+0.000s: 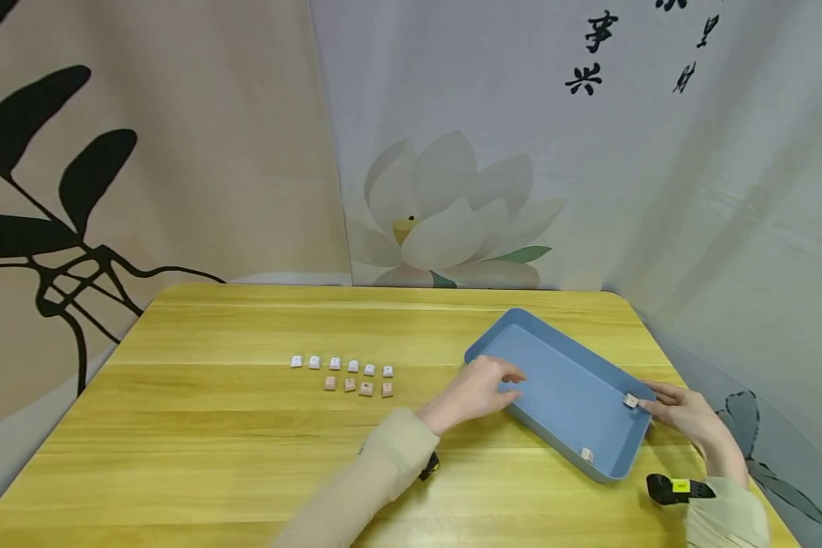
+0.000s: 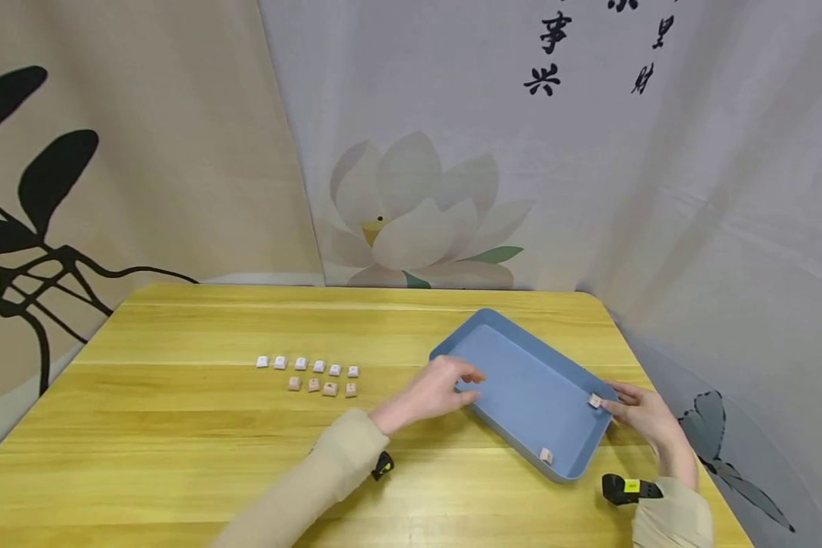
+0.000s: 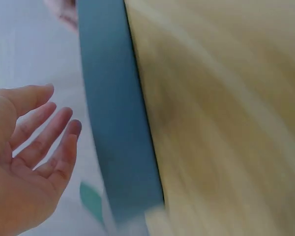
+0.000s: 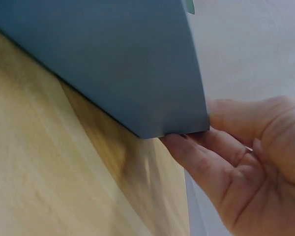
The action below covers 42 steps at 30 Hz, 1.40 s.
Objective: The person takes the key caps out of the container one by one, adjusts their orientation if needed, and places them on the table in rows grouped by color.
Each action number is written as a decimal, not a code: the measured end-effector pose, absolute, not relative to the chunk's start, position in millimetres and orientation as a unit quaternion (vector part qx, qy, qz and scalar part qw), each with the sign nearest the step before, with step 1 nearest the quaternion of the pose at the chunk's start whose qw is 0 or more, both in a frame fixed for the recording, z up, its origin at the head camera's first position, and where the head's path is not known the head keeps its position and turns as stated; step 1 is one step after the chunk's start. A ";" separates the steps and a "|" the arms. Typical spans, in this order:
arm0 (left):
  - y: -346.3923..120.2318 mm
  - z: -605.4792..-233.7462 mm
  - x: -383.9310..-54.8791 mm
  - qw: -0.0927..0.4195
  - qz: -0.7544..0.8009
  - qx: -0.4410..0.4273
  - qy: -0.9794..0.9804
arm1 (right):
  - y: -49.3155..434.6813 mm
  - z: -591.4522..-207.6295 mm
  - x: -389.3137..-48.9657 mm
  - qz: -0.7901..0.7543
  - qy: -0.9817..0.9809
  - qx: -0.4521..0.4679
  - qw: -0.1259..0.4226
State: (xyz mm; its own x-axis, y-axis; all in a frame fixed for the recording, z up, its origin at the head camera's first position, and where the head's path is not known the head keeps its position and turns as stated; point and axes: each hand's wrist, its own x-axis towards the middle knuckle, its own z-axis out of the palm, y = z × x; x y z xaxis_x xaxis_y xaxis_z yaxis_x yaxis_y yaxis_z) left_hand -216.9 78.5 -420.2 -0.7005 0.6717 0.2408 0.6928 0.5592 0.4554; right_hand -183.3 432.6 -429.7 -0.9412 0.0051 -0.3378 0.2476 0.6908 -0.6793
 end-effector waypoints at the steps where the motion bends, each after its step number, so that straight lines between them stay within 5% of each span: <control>1: 89.9 -421.7 -216.4 0.012 -0.264 -0.394 -0.880 | 432.9 -430.0 -183.3 -0.388 0.905 0.072 0.157; 9: 162.5 -436.2 -205.7 -0.120 -0.256 -0.450 -0.847 | 433.1 -431.8 -181.3 -0.384 0.909 0.068 0.148; 18: 193.5 -438.1 -202.7 -0.217 -0.207 -0.456 -0.838 | 431.7 -431.6 -181.5 -0.390 0.907 0.068 0.143; 31: 191.2 -443.7 -200.9 -0.200 -0.229 -0.430 -0.850 | 431.8 -431.5 -181.8 -0.389 0.907 0.071 0.144; 42: 164.9 -441.4 -210.5 -0.210 -0.475 -0.378 -0.767 | 431.9 -430.1 -180.8 -0.391 0.907 0.069 0.142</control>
State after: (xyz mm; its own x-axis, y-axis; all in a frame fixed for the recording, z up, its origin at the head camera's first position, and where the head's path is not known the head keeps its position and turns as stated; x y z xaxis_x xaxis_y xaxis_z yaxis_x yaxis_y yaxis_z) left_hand -210.5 164.9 -441.4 -0.6264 0.7787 0.0368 0.3797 0.2636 0.8868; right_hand -180.8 431.9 -430.1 -0.9502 0.0145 -0.3112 0.2361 0.6851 -0.6891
